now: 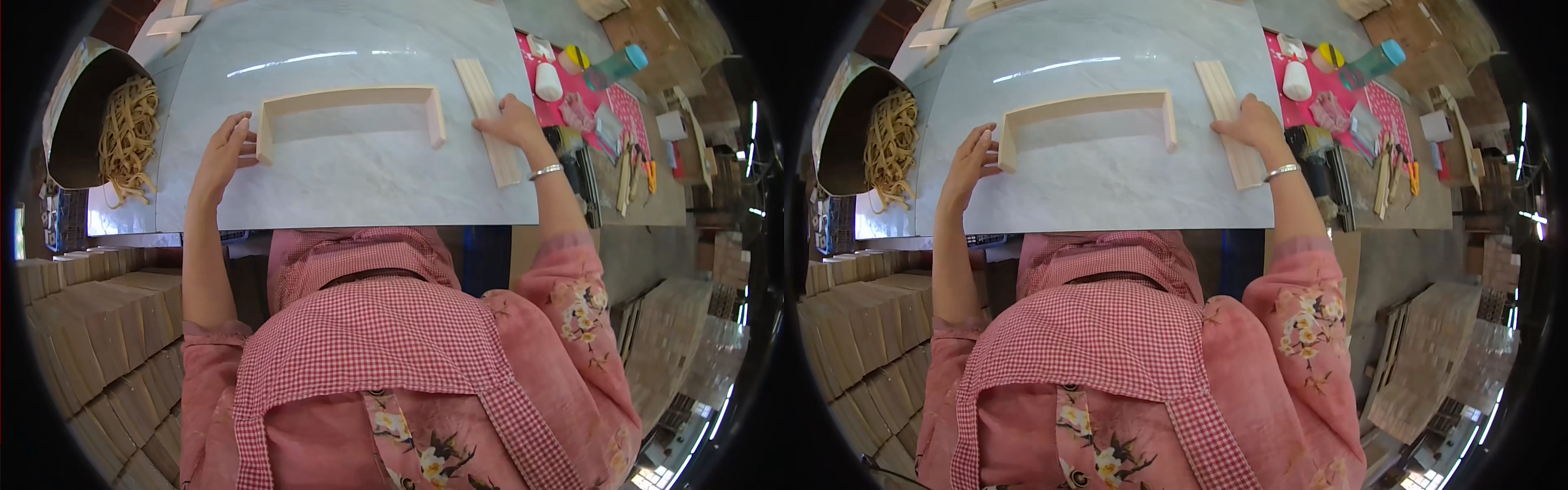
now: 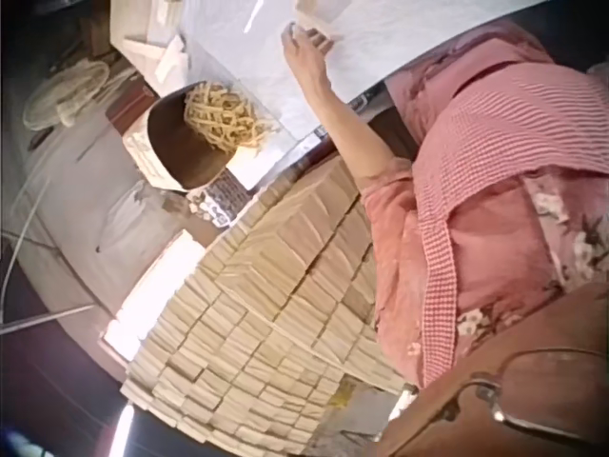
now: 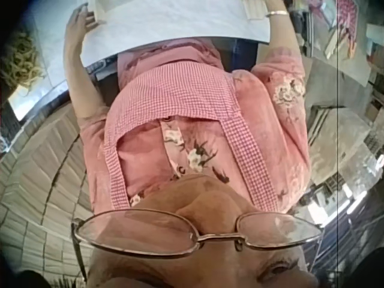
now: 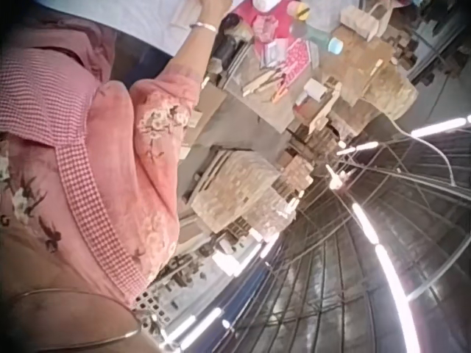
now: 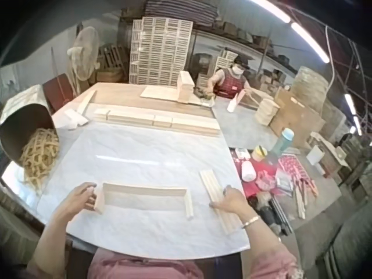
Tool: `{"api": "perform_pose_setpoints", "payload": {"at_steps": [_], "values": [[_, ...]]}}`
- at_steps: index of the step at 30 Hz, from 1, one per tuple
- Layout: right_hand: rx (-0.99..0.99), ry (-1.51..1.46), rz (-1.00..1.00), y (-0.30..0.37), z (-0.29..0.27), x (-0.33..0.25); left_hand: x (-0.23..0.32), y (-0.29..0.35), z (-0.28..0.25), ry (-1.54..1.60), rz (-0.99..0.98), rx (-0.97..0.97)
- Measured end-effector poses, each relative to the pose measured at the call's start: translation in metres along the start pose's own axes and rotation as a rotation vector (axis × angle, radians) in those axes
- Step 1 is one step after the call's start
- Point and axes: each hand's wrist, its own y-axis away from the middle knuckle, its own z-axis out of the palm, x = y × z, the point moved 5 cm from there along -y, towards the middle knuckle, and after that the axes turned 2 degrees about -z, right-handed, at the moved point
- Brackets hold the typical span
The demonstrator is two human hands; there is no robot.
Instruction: Assembling wooden boxes by applying glue to joints and securing them with a pneumatic nail gun.
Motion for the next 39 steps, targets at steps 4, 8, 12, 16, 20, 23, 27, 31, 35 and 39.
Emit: {"api": "perform_pose_setpoints", "payload": {"at_steps": [4, 8, 12, 16, 20, 23, 27, 31, 35, 39], "values": [[-0.057, 0.049, -0.019, -0.01, 0.001, 0.016, -0.007, 0.004, -0.006, 0.019, 0.025, -0.008], [0.062, 0.104, -0.108, -0.003, -0.005, 0.038, -0.017, -0.001, -0.007, 0.068, 0.072, -0.081], [0.224, 0.076, -0.199, 0.011, -0.01, 0.059, -0.02, 0.004, -0.005, 0.087, 0.07, -0.045], [0.314, 0.162, -0.131, 0.041, -0.049, 0.042, -0.022, 0.008, -0.005, 0.101, 0.099, -0.058], [0.52, -0.241, -0.526, 0.116, -0.085, -0.05, -0.021, 0.006, -0.003, 0.145, 0.139, -0.128], [0.522, -0.197, -0.595, 0.136, -0.091, -0.088, -0.025, 0.007, -0.011, 0.053, 0.143, -0.099], [0.529, -0.386, -0.444, 0.14, -0.105, -0.101, -0.03, 0.011, -0.016, 0.049, 0.135, -0.1], [0.569, -0.636, -0.491, 0.135, -0.106, -0.098, -0.026, 0.007, -0.01, 0.05, 0.128, -0.111], [0.606, -0.833, -0.559, 0.137, -0.106, -0.106, -0.023, 0.009, -0.011, 0.014, 0.149, -0.063], [0.586, -1.047, -0.606, 0.144, -0.104, -0.129, -0.017, 0.018, -0.018, -0.062, 0.22, 0.075]]}}
